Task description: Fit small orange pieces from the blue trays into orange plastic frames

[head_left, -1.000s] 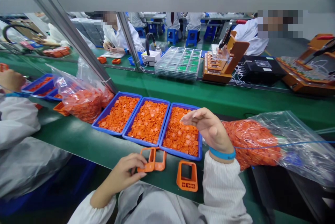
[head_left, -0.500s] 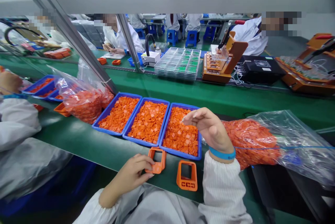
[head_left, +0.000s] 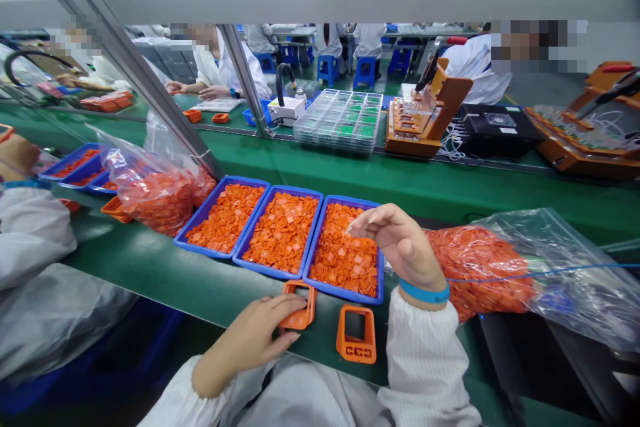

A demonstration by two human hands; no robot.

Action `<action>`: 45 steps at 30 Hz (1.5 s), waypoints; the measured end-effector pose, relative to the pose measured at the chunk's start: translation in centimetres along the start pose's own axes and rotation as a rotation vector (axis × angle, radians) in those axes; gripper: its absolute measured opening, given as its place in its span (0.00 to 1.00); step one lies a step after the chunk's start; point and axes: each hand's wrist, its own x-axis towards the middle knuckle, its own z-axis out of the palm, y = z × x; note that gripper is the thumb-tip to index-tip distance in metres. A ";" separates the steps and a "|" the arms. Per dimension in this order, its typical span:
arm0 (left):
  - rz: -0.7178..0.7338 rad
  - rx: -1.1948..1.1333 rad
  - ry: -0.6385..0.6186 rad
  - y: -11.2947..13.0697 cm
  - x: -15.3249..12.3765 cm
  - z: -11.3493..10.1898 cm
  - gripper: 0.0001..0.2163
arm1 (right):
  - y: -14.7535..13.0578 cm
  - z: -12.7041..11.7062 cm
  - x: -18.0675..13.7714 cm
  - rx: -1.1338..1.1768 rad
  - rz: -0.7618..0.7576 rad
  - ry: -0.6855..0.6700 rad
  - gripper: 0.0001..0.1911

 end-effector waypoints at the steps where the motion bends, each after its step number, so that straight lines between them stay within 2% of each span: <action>1: -0.029 0.050 -0.051 0.5 0.4 -0.2 0.24 | 0.0 0.0 0.0 -0.003 0.003 0.004 0.27; 4: -0.127 0.209 -0.185 2.0 1.6 -0.5 0.28 | 0.0 -0.1 0.0 -0.002 0.002 0.004 0.27; 6: -0.172 0.287 -0.229 2.6 2.3 -0.5 0.29 | 0.0 -0.2 -0.1 0.011 -0.011 -0.007 0.26; 13: -0.232 0.338 -0.276 2.7 2.6 -0.8 0.15 | -0.3 -0.4 -0.1 0.001 -0.013 0.027 0.27; 15: -0.240 0.330 -0.295 2.5 2.4 -0.8 0.14 | -0.3 -0.5 -0.1 0.001 -0.020 0.027 0.27; 21: -0.219 0.347 -0.284 2.0 2.9 -0.4 0.09 | -0.4 -0.6 0.0 0.003 -0.022 0.026 0.27; 30: -0.191 0.427 -0.312 2.4 3.4 0.3 0.11 | -0.4 -0.6 -0.2 0.034 -0.055 0.012 0.24; 37: -0.098 0.445 -0.367 1.9 2.6 0.7 0.13 | -0.2 -0.7 -0.1 0.113 -0.069 -0.040 0.21; 45: 0.017 0.442 -0.438 1.7 2.8 0.5 0.10 | -0.1 -0.9 0.0 0.096 -0.056 -0.004 0.22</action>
